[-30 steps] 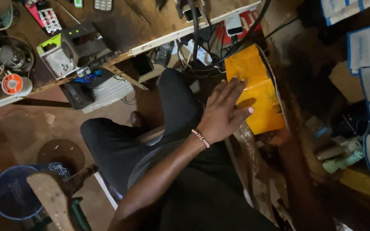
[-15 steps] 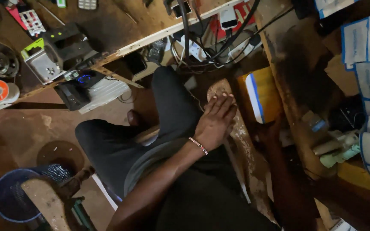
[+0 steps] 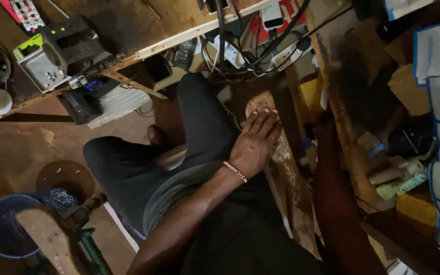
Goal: The person opens a cardboard box and removes a small electronic component. They then use a soldering iron and solder wire to apply solder to the component's terminals. Finally, they place the component into a metal tray and use tweezers to adjust its position.
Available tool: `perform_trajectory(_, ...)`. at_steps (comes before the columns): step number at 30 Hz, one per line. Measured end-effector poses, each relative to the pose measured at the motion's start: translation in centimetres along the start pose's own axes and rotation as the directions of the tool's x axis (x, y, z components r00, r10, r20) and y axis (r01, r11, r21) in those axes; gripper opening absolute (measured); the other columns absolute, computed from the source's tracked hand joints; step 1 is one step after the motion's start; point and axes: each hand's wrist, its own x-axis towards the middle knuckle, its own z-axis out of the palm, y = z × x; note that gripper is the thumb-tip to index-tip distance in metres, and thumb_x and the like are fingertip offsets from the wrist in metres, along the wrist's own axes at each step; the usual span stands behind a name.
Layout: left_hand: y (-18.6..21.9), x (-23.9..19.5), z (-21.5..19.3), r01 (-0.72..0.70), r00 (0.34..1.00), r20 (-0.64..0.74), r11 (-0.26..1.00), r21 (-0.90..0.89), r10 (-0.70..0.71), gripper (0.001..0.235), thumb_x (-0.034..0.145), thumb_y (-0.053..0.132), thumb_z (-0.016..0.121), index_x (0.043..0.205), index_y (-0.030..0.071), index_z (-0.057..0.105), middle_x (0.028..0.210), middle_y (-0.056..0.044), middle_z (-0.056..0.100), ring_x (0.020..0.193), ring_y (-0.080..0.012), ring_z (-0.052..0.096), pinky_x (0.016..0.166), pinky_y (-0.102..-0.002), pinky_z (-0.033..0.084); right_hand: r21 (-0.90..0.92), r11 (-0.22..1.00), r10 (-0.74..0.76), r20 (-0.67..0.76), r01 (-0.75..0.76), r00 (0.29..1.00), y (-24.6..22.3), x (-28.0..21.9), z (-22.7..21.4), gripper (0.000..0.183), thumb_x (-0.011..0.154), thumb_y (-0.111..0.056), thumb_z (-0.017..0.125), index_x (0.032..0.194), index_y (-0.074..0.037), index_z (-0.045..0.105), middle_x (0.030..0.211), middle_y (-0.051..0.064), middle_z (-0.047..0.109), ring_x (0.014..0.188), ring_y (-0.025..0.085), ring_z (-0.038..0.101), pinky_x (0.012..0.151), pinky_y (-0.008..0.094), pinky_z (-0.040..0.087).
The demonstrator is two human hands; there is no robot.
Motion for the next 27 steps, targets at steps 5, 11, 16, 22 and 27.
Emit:
perform_trajectory(5, 0.2, 0.2, -0.5, 0.004, 1.000, 0.002, 1.000, -0.012, -0.004, 0.040, 0.078, 0.022, 0.054, 0.114, 0.005, 0.050, 0.125, -0.018, 0.045, 0.121, -0.0337, 0.038, 0.104, -0.045, 0.024, -0.645, 0.742, -0.146, 0.114, 0.185, 0.983, 10.5, 4.0, -0.4, 0.025, 0.091, -0.031, 0.051, 0.081, -0.012, 0.064, 0.076, 0.008, 0.063, 0.067, 0.022, 0.060, 0.071, 0.031, 0.046)
perform_trajectory(11, 0.0, 0.1, -0.8, -0.010, 1.000, -0.026, 0.999, -0.046, 0.008, 0.038, 0.078, 0.022, 0.056, 0.111, 0.004, 0.050, 0.125, -0.019, 0.043, 0.121, -0.0350, 0.038, 0.103, -0.046, 0.025, -0.408, 0.888, 0.260, 0.064, -0.213, 0.963, -9.8, -14.6, 1.0, 0.034, 0.086, -0.055, 0.038, 0.104, -0.030, 0.052, 0.092, -0.002, 0.057, 0.081, 0.022, 0.054, 0.073, 0.041, 0.040)
perform_trajectory(16, 0.1, 0.6, -1.9, -0.030, 0.980, -0.197, 0.995, -0.093, 0.011, 0.027, 0.084, 0.020, 0.051, 0.105, 0.003, 0.055, 0.114, -0.018, 0.051, 0.112, -0.0347, 0.046, 0.098, -0.045, 0.032, 0.332, 0.858, 0.139, 0.585, -0.392, 0.799, -20.7, -21.1, 0.7, 0.043, 0.088, -0.048, 0.036, 0.113, -0.018, 0.054, 0.080, 0.000, 0.042, 0.073, 0.015, 0.040, 0.065, 0.025, 0.026)
perform_trajectory(22, -0.3, 0.3, -2.8, 0.035, 0.945, -0.316, 0.987, -0.158, -0.084, 0.020, 0.081, 0.023, 0.053, 0.087, 0.005, 0.059, 0.090, -0.012, 0.056, 0.092, -0.0320, 0.055, 0.081, -0.042, 0.043, 0.785, 0.130, -0.702, 0.504, -0.605, 0.503, -28.5, -22.2, -0.7, 0.061, 0.087, -0.051, 0.028, 0.123, -0.003, 0.042, 0.089, 0.015, 0.050, 0.081, 0.026, 0.048, 0.068, 0.038, 0.040)
perform_trajectory(27, -0.2, -0.5, -4.8, 0.121, 0.895, -0.413, 0.983, -0.139, -0.168, 0.020, 0.085, 0.022, 0.048, 0.078, 0.006, 0.057, 0.076, -0.010, 0.048, 0.069, -0.0309, 0.048, 0.062, -0.039, 0.041, 0.798, 0.072, -0.756, 0.435, -0.598, 0.489, -37.5, -26.0, 2.3, 0.077, 0.078, -0.061, 0.034, 0.132, -0.006, 0.034, 0.131, 0.022, 0.040, 0.124, 0.037, 0.036, 0.104, 0.048, 0.027)
